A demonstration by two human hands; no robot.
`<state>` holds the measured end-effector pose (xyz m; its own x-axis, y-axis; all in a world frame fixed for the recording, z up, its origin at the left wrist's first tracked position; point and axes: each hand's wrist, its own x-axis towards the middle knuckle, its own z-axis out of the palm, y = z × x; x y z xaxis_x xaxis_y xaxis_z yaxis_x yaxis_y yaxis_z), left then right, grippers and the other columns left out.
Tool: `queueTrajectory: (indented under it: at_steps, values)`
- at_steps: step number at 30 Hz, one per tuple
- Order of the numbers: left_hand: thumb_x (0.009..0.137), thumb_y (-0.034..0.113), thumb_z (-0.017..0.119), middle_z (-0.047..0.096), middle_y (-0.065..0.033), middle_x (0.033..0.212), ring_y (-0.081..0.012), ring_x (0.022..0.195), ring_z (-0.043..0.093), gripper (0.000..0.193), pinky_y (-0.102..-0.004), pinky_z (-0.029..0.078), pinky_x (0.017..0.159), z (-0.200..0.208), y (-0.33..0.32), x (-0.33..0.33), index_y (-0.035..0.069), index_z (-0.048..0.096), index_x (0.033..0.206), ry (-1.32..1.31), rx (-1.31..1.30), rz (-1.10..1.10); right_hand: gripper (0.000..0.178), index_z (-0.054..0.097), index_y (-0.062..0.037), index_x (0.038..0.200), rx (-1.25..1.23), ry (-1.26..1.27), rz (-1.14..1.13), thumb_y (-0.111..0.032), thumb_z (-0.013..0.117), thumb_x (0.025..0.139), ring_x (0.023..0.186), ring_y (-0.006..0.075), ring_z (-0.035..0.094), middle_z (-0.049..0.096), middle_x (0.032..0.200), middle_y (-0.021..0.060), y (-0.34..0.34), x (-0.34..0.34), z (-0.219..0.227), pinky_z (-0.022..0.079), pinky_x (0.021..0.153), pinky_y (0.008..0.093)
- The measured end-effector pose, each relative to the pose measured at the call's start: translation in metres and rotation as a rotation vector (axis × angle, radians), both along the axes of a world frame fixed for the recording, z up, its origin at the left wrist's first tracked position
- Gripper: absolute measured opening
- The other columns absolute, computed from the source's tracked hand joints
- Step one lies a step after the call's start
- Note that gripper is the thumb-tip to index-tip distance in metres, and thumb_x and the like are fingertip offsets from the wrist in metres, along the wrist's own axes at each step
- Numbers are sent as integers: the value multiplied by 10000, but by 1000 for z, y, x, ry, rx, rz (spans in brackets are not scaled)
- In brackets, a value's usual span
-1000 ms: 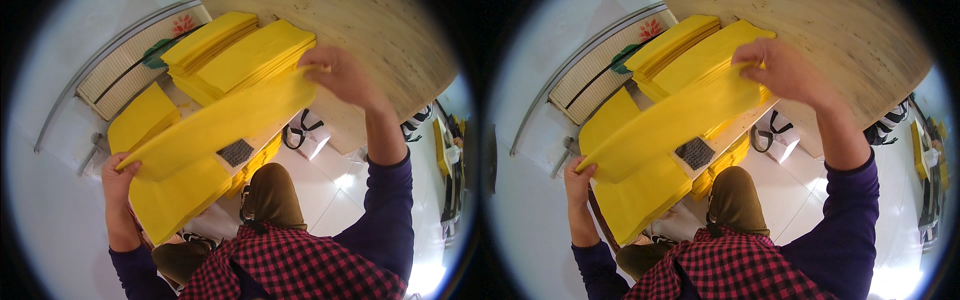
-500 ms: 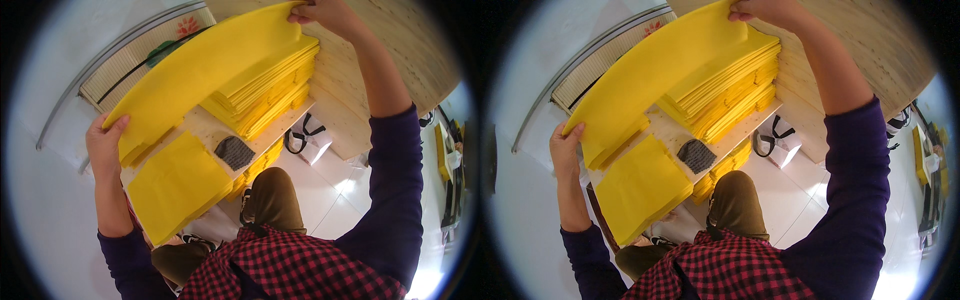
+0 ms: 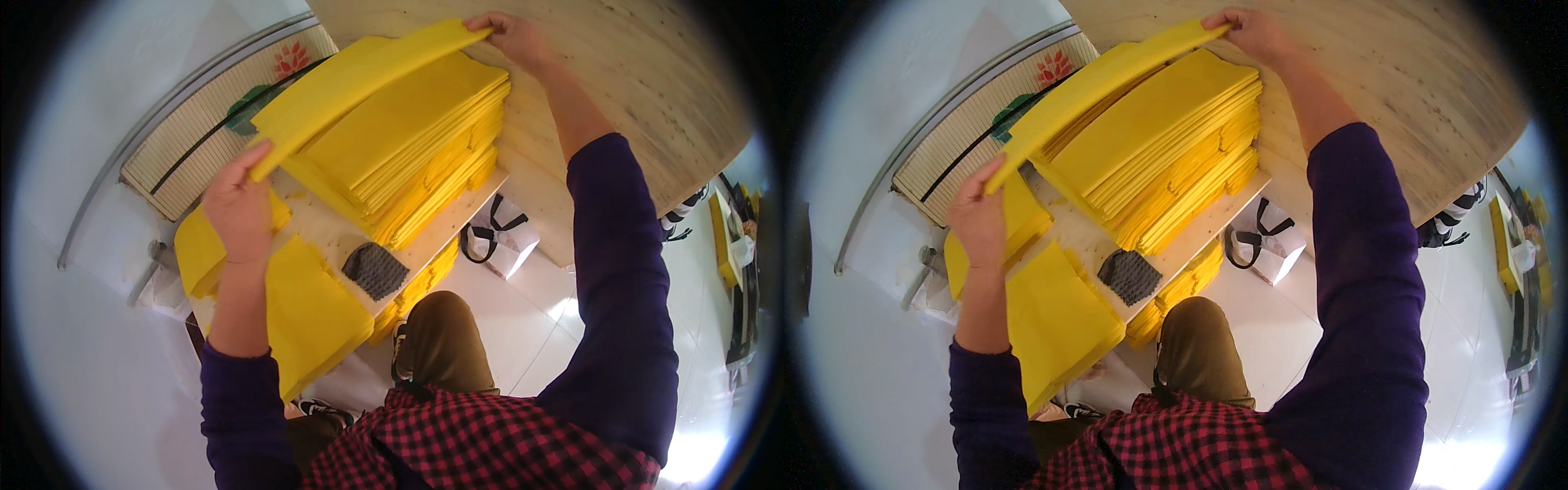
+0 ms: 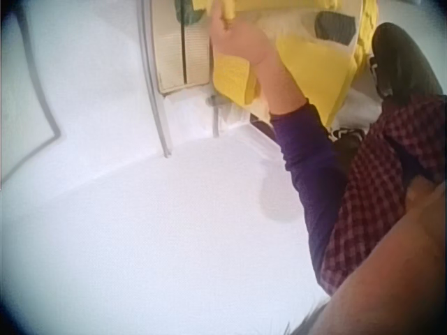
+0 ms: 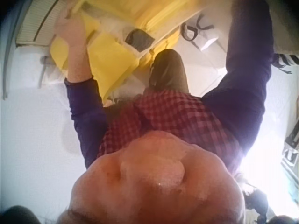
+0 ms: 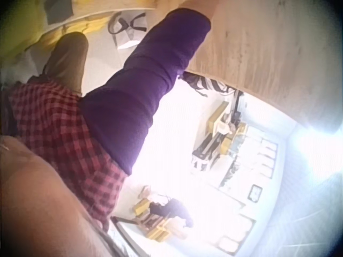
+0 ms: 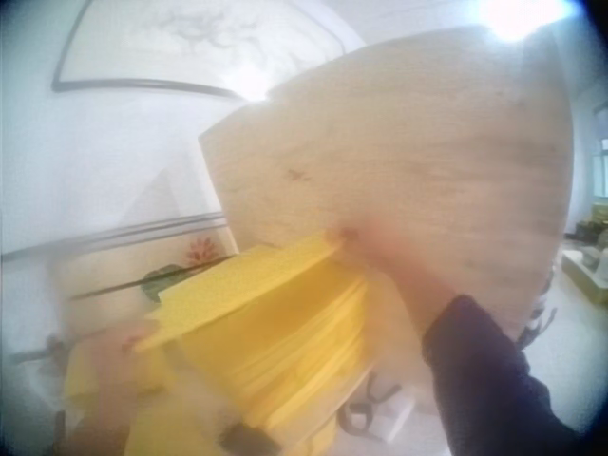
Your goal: The person folds yellow fabric sheets on a table, aligning edges and pressing creases. The folded pieces are stacked on the table.
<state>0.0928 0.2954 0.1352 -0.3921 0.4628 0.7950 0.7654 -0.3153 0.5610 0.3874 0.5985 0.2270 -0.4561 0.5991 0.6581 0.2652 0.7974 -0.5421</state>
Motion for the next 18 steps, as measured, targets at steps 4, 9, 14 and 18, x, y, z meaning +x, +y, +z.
queueTrajectory:
  at_steps: [4,9,14,18]
  values:
    - [734,-145,546,681,-111,1065,-175,969,644,368,-264,471,874,-32,22,17,18,686,1033,-137,-78,-215,245,634,-3,971,-197,3,92,135,495,824,1012,138,590,635,1151,51,42,19,-46,477,905,247]
    - [681,-160,529,667,-167,1077,-256,1004,644,397,-297,480,882,-46,23,28,-3,673,1016,163,-100,-185,333,605,4,976,-219,-84,52,193,428,767,1063,166,574,612,1205,66,55,29,-63,451,954,280]
    - [662,-146,533,656,-182,1094,-292,1016,633,412,-319,486,882,-46,27,33,-8,666,1027,286,-111,-184,341,606,15,957,-34,-258,-40,190,418,733,1035,205,588,643,1132,86,66,32,-67,453,895,308]
    - [680,-117,544,646,-187,1114,-304,1028,624,400,-335,485,886,-46,28,39,-10,658,1049,333,-134,-191,373,654,-51,964,101,-340,-144,164,457,731,856,228,620,660,1018,83,75,31,-73,497,783,335]
